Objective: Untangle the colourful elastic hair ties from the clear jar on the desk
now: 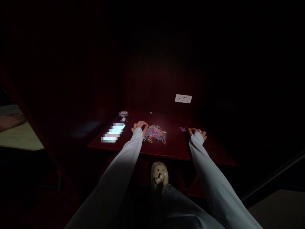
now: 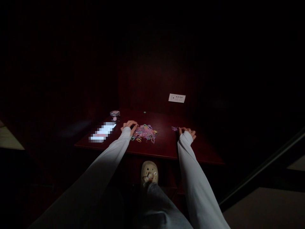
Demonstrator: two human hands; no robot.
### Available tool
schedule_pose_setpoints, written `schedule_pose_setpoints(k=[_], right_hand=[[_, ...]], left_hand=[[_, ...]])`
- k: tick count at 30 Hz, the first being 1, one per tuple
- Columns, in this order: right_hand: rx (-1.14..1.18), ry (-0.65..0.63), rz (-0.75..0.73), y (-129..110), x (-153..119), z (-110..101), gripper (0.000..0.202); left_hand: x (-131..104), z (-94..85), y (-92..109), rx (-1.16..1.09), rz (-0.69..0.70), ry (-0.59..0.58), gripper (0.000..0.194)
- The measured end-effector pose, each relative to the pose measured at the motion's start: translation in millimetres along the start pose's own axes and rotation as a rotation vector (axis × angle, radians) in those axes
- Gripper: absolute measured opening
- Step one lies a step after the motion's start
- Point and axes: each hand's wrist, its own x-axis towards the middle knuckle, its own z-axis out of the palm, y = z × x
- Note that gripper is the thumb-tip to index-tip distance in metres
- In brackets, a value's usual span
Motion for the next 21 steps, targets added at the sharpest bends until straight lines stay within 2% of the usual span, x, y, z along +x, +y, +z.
schedule_pose_setpoints(k=[3, 8, 12, 17, 19, 21], right_hand=[[-0.085, -0.018, -0.086, 2.3, 2.1, 2.7, 0.041], [-0.212, -0.034, -0.19, 5.5, 7.6, 6.9, 0.044], [-0.264, -0.076, -0.23, 6.0, 9.6, 9.4, 0.047], [-0.234, -0.031, -0.262, 1.1, 4.9, 10.6, 0.044], [-0.175, 0.012, -0.296, -6.6, -0.7, 12.9, 0.04], [-0.093, 0.047, -0.31, -20.3, -9.7, 17.7, 0.037]], left_hand=[[1.2, 1.4, -1.8, 0.002, -0.012, -0.002, 0.01], [2.4, 7.0, 3.9, 0.034, -0.084, 0.062, 0.013], [4.3, 9.0, 2.6, 0.025, -0.124, 0.035, 0.01], [9.8, 10.7, -8.1, -0.047, -0.104, 0.1, 0.016], [13.5, 11.3, -11.6, -0.087, -0.084, 0.087, 0.018], [17.0, 12.6, -13.2, -0.138, -0.076, 0.123, 0.023]])
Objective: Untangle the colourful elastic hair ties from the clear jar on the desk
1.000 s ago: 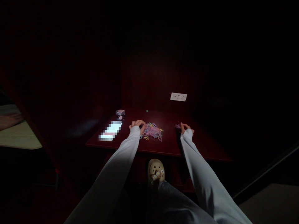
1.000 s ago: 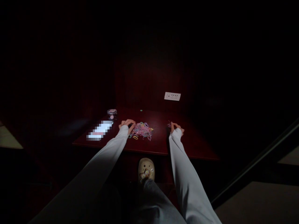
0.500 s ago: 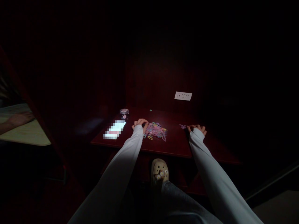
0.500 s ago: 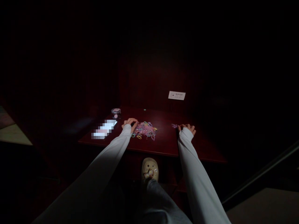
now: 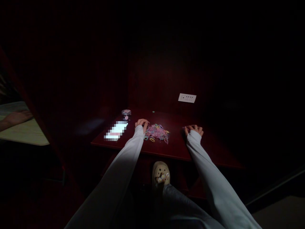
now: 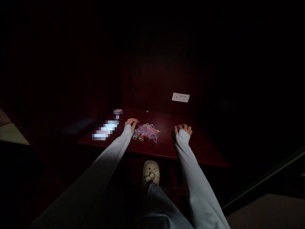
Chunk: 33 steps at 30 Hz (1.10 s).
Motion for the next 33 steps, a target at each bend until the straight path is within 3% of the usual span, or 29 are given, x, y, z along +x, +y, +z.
schedule_pose_setpoints(k=[3, 8, 12, 18, 22, 25, 33], right_hand=[[0.164, -0.026, -0.121, -38.9, -11.9, 7.4, 0.032], [0.387, -0.225, -0.471, -119.4, -44.8, 18.2, 0.02], [0.43, -0.319, -0.644, -153.0, -62.0, 19.2, 0.018], [0.404, -0.348, -0.535, -149.2, -61.7, 25.8, 0.014], [0.412, -0.331, -0.472, -147.1, -59.9, 36.6, 0.002], [0.491, -0.292, -0.426, -146.5, -57.6, 42.6, 0.007], [0.597, -0.215, -0.098, -134.7, -48.5, 38.7, 0.015]], left_hand=[[3.5, 4.5, 0.3, -0.086, -0.009, 0.077, 0.035], [6.9, 9.9, 2.3, -0.227, -0.096, 0.11, 0.06], [7.3, 6.1, 7.7, -0.256, -0.122, 0.092, 0.068], [4.8, 0.7, 19.7, -0.318, -0.236, 0.061, 0.072], [4.4, 1.7, 19.7, -0.33, -0.248, 0.054, 0.073], [4.6, 2.8, 18.0, -0.328, -0.244, 0.033, 0.074], [0.9, 6.2, 19.7, -0.276, -0.214, 0.023, 0.077]])
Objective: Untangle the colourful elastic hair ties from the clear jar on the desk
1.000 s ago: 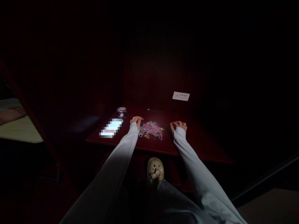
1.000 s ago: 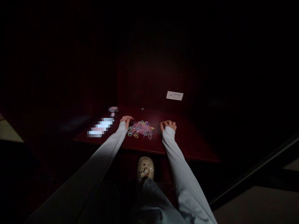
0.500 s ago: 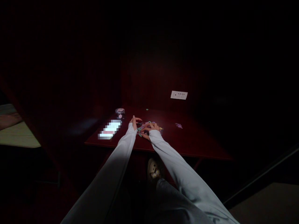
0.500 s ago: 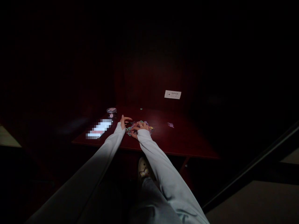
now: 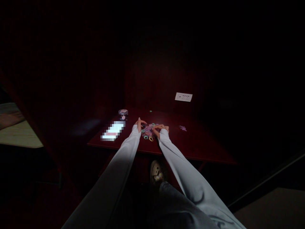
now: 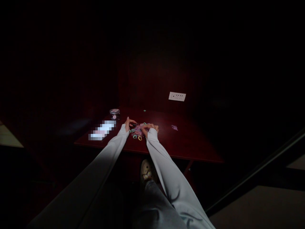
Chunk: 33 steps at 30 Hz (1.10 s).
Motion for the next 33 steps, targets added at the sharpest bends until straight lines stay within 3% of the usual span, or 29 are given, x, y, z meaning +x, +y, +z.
schedule_pose_setpoints(k=[7, 15, 18, 26, 33], right_hand=[[0.001, 0.0, -0.093, 3.0, -3.4, -2.2, 0.017], [0.122, 0.026, -0.226, -16.1, -4.3, -2.7, 0.023], [0.33, 0.089, -0.117, -18.6, -2.6, -11.2, 0.033], [0.898, 0.161, 0.353, -16.7, 5.8, -26.9, 0.057], [1.346, 0.221, 0.433, -9.8, 0.7, -44.3, 0.055]], left_hand=[[-6.5, -2.0, 4.6, 0.0, 0.0, 0.004, 0.078], [-3.2, -0.4, 2.4, -0.007, -0.004, -0.022, 0.08], [-2.4, -0.3, 1.0, -0.004, -0.015, -0.015, 0.082], [-4.6, -5.3, 4.1, -0.029, -0.036, -0.028, 0.082], [-4.2, -5.2, 5.8, -0.029, -0.029, -0.07, 0.084]])
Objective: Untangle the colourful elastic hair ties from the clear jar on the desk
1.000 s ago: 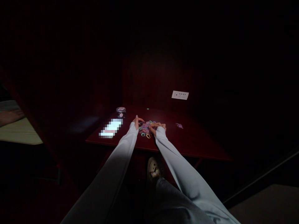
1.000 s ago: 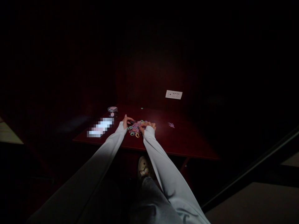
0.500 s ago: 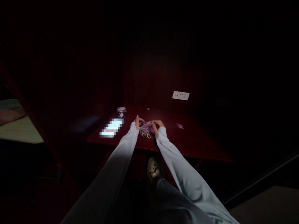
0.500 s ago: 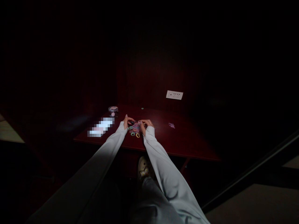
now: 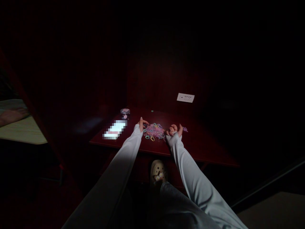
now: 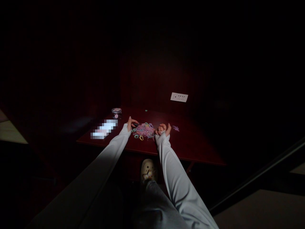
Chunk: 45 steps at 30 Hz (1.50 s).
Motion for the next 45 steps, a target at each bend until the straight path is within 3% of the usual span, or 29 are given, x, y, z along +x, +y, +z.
schedule_pose_setpoints(k=[5, 9, 14, 20, 23, 31, 39, 45], right_hand=[[0.1, -0.028, 0.009, -8.3, -3.1, -3.7, 0.056], [-0.005, -0.089, -0.024, -5.9, 0.2, -1.3, 0.061], [-0.453, -0.135, -0.271, 9.6, -2.4, 6.2, 0.062], [-1.244, -0.581, -0.475, 25.7, -16.9, 11.7, 0.015], [-1.426, -0.702, -0.528, 28.3, -17.0, 10.0, 0.014], [-1.539, -0.762, -0.569, 32.5, -9.6, 2.6, 0.018], [-1.565, -0.727, -0.541, 33.4, -5.8, 2.5, 0.013], [-1.457, -0.662, -0.524, 30.2, -7.5, 3.5, 0.013]], left_hand=[[-0.2, 2.2, -1.2, -0.005, 0.004, 0.025, 0.085], [0.7, 3.6, -4.2, -0.015, 0.011, 0.05, 0.085], [1.3, 3.3, -7.0, 0.005, 0.081, 0.109, 0.083], [-1.1, -0.3, -7.9, 0.018, 0.155, 0.146, 0.067], [-1.7, -1.1, -8.7, 0.015, 0.169, 0.146, 0.059], [9.1, -1.1, -13.1, 0.011, 0.07, 0.075, 0.061], [12.1, -2.4, -15.5, 0.028, 0.07, 0.04, 0.062], [12.3, -3.5, -21.2, 0.051, 0.12, 0.039, 0.054]])
